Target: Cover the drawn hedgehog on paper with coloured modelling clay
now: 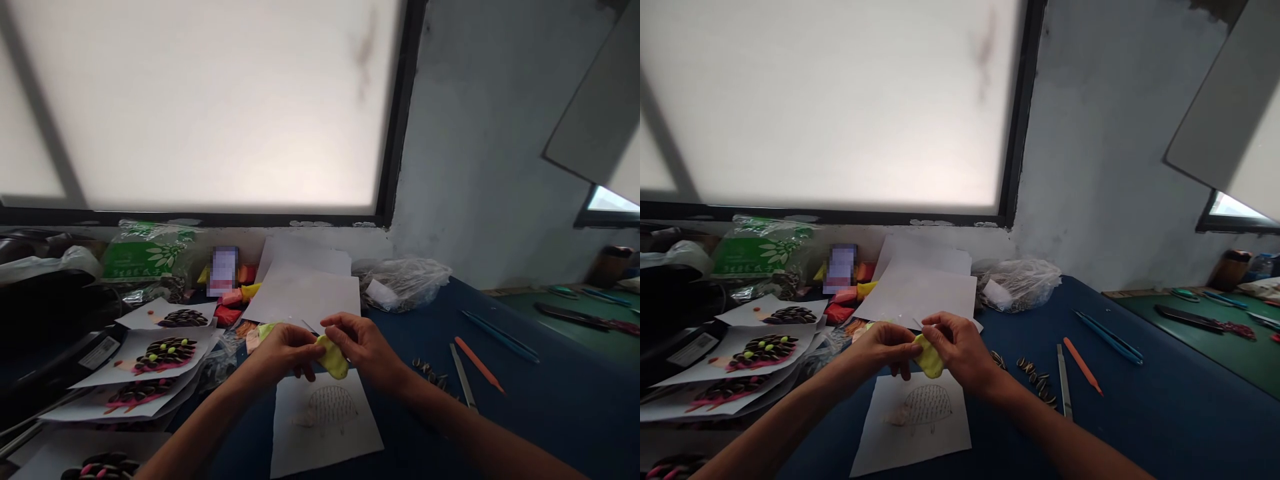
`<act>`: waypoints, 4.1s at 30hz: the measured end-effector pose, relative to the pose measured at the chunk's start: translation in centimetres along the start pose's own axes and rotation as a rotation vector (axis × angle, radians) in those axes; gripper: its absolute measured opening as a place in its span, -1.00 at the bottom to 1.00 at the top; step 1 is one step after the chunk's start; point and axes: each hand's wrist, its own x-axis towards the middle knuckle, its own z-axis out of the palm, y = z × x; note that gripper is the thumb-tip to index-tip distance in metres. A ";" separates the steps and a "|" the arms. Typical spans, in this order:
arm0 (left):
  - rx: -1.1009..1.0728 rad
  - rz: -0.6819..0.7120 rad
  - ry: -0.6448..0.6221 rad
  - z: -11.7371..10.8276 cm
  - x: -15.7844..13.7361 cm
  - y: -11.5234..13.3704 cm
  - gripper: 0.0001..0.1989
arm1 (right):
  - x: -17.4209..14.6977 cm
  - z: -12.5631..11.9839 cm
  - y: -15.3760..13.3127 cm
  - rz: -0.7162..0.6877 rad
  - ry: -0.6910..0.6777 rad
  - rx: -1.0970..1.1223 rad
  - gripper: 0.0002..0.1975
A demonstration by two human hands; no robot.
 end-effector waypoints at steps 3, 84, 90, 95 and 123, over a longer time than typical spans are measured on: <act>-0.023 -0.009 0.025 0.0 0.0 -0.1 -0.54 | 0.0 -0.2 -0.2 -0.006 -0.019 -0.047 -0.68; -0.090 0.070 0.058 0.4 0.2 -0.1 -0.59 | 0.3 -0.8 -0.3 -0.110 -0.041 -0.282 -0.78; -0.099 0.091 0.080 0.6 0.3 0.4 -0.71 | 0.5 -1.1 -0.2 -0.097 -0.045 -0.305 -0.76; -0.112 0.126 0.106 0.6 0.4 0.3 -0.67 | 0.6 -1.3 -0.2 -0.069 -0.009 -0.245 -0.74; -0.232 0.155 0.119 0.6 0.2 0.8 -0.45 | 0.4 -1.3 -1.1 -0.071 0.001 -0.121 -0.73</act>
